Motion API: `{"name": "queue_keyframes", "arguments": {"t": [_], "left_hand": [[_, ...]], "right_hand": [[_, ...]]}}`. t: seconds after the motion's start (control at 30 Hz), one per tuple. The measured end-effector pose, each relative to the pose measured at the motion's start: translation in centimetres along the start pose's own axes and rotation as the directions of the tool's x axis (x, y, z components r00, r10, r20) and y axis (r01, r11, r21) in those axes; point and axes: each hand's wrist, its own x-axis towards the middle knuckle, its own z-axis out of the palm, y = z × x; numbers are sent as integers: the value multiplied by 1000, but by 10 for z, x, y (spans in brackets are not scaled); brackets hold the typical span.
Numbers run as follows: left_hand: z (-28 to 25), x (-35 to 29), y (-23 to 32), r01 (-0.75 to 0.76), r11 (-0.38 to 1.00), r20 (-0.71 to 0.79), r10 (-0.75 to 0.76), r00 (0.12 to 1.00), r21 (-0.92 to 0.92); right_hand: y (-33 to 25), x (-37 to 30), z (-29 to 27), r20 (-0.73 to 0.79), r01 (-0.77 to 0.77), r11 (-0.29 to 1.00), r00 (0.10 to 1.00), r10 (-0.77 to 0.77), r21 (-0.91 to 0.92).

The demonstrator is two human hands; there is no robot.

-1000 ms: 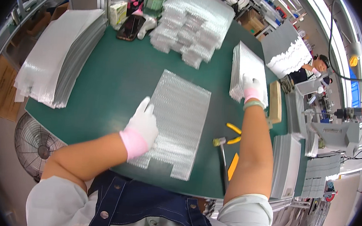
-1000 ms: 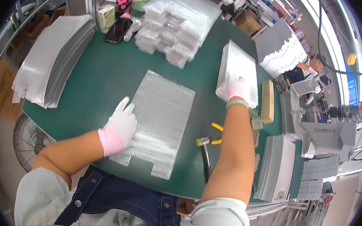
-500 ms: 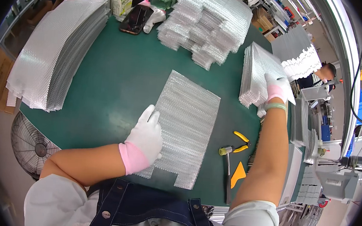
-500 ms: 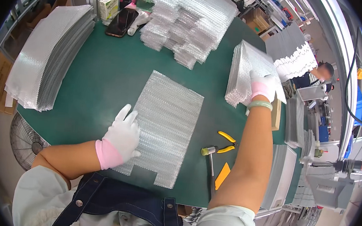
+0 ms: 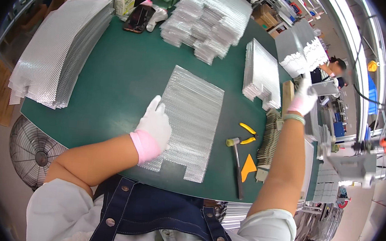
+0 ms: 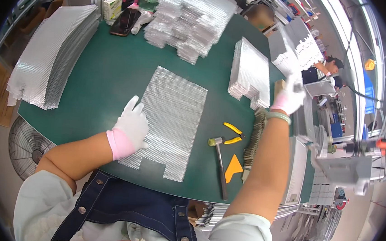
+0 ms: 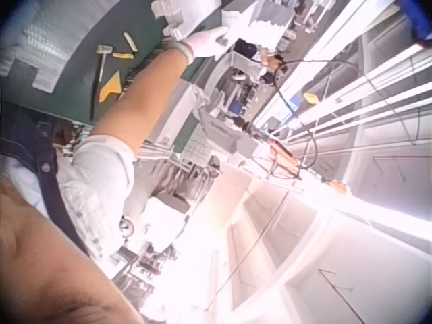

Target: The person assembles a rectangular filter unit by placing a mesh sheet on a workbench, positioning a plastic frame around it, and securing the edges with a hammer. They then insert a plastic insert into the frame and continue to secure the assembly.

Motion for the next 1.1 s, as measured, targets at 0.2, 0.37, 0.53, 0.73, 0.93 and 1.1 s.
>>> {"name": "queue_keyframes", "arguments": {"t": [0.2, 0.37, 0.53, 0.73, 0.93, 1.1], "left_hand": [[5, 2, 1, 46, 999, -31, -46, 998, 13], [8, 4, 4, 32, 999, -62, -30, 998, 22], [-4, 2, 6, 14, 1000, 2, -14, 1000, 28], [5, 5, 5, 36, 998, -41, -34, 999, 48], [-1, 5, 8, 14, 999, 3, -15, 1000, 40], [-20, -11, 10, -45, 969, -260, -21, 965, -242]], "right_hand": [[11, -58, 46, 667, 74, 878, 681, 302, -473], [10, -43, 48, 707, 155, 864, 652, 275, -479], [-1, -41, 57, 723, 545, 616, 688, 58, -569], [-47, -22, 24, 802, 809, 189, 582, -134, -556], [-90, 26, -49, 455, 647, 165, 672, -584, -744], [-136, -48, -140, 276, 835, 244, 417, -866, -494]]}}
